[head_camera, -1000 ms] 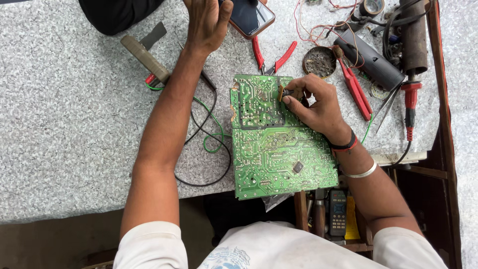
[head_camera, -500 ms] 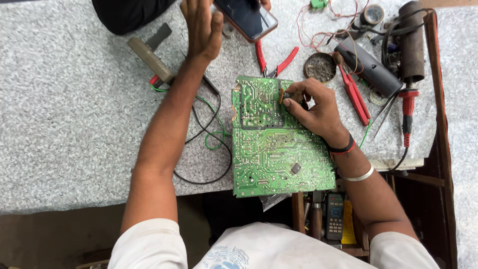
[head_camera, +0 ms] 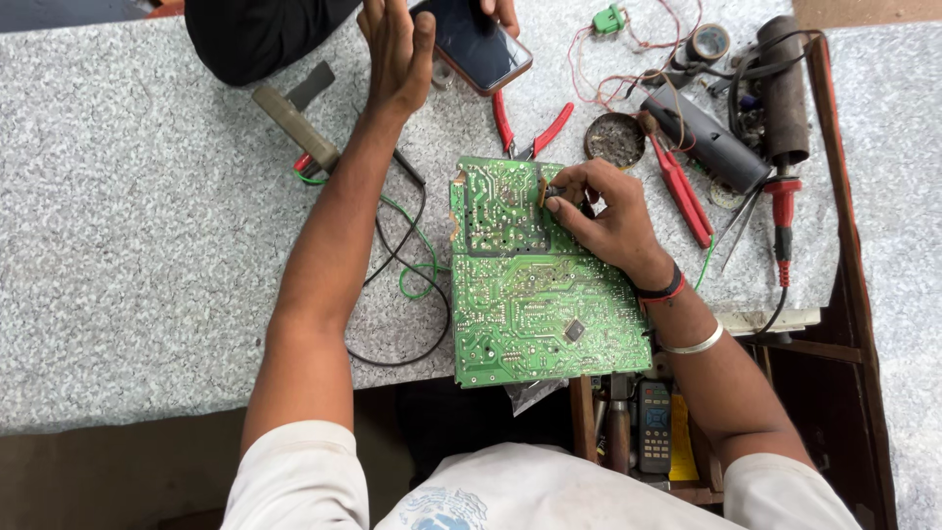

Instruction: The person works on a green circuit board at a repair bench, holding the board steady while using a soldering iron on its components. They pick up and position small electronic parts, press them onto the board, and touch the soldering iron to the joints, occasionally reaching across the cluttered workbench.

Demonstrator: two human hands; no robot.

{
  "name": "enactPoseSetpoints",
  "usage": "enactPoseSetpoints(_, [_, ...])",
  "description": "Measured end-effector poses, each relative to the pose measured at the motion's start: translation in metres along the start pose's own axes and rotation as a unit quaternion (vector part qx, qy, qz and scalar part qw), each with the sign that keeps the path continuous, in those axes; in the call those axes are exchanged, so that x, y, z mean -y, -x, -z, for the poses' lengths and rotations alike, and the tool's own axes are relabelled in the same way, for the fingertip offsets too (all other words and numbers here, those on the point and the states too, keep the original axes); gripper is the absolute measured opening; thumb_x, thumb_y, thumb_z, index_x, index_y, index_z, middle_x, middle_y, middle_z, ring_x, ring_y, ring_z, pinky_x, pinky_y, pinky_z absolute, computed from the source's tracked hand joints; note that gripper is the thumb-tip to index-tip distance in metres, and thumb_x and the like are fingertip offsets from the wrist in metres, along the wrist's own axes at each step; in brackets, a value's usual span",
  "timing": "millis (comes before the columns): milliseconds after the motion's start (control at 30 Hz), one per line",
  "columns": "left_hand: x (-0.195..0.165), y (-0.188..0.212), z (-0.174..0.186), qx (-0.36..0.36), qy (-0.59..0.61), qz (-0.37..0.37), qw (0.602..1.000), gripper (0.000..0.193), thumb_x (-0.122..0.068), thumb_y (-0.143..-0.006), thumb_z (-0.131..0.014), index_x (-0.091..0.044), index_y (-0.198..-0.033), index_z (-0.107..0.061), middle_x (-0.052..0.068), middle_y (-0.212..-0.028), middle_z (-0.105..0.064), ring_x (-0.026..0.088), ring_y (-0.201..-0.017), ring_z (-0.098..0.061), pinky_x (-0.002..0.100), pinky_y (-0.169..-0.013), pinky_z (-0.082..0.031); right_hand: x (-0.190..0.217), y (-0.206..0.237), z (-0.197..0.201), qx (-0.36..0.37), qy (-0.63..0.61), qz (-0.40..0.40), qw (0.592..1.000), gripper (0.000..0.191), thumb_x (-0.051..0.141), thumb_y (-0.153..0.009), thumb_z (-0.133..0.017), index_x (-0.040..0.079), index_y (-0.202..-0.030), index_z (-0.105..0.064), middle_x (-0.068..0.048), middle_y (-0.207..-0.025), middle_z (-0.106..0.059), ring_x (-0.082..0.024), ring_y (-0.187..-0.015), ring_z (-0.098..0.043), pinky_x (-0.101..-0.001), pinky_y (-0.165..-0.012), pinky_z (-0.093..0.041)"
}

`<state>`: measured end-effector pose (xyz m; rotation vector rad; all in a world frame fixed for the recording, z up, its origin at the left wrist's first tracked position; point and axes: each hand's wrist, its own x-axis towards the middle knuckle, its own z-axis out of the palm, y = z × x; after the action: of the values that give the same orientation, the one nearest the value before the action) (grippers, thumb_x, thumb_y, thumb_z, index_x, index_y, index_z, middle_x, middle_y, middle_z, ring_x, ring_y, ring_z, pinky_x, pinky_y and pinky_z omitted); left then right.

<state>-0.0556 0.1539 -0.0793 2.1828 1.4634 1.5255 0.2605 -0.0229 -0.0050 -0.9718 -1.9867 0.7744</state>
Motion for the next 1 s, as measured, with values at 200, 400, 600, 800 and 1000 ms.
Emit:
enactPoseSetpoints(200, [-0.012,-0.005,0.007,-0.001,0.027,-0.011,1.0,0.079,-0.071,-0.107,-0.02,-0.008,-0.145,-0.048,0.007,-0.144,-0.059,0.027,-0.145,-0.035,0.055,-0.118,-0.021,0.001,-0.003,0.0,0.0,-0.007,-0.001,1.0,0.021,0.012,-0.09,-0.08,0.002,-0.106,-0.071,-0.002,-0.081,-0.066,-0.01,-0.071,-0.059,-0.027,-0.064,-0.045])
enactPoseSetpoints(400, [-0.007,-0.003,0.007,0.014,0.021,0.004,1.0,0.077,-0.07,-0.108,-0.021,-0.009,-0.143,-0.052,0.006,-0.145,-0.059,0.024,-0.142,-0.037,0.054,-0.118,-0.022,-0.001,-0.003,-0.001,-0.003,0.01,0.012,1.0,0.021,0.012,-0.09,-0.08,0.002,-0.105,-0.07,-0.003,-0.081,-0.064,-0.012,-0.071,-0.056,-0.0274,-0.064,-0.045])
enactPoseSetpoints(600, [-0.006,-0.005,0.002,0.041,0.018,-0.045,0.998,0.079,-0.069,-0.109,-0.018,-0.006,-0.145,-0.05,0.004,-0.139,-0.067,0.024,-0.142,-0.036,0.055,-0.115,-0.022,0.0,-0.002,0.0,0.001,0.001,0.009,1.0,0.021,0.013,-0.091,-0.08,0.002,-0.106,-0.071,-0.001,-0.08,-0.065,-0.011,-0.071,-0.058,-0.0274,-0.064,-0.045])
enactPoseSetpoints(800, [-0.008,-0.003,0.004,0.06,0.009,-0.036,0.998,0.081,-0.07,-0.108,-0.017,-0.006,-0.142,-0.052,0.004,-0.136,-0.068,0.026,-0.14,-0.039,0.055,-0.112,-0.023,0.0,-0.001,0.0,0.005,0.002,0.004,1.0,0.021,0.012,-0.091,-0.08,0.003,-0.106,-0.071,-0.001,-0.081,-0.065,-0.01,-0.072,-0.059,-0.0271,-0.064,-0.045])
enactPoseSetpoints(1000, [-0.001,-0.004,-0.001,0.045,-0.008,-0.037,0.998,0.08,-0.072,-0.108,-0.016,-0.008,-0.143,-0.048,0.013,-0.137,-0.061,0.028,-0.139,-0.04,0.056,-0.111,-0.024,-0.001,-0.001,0.0,0.005,0.003,0.003,1.0,0.021,0.012,-0.09,-0.08,0.003,-0.106,-0.071,-0.001,-0.081,-0.065,-0.011,-0.072,-0.058,-0.0271,-0.064,-0.045])
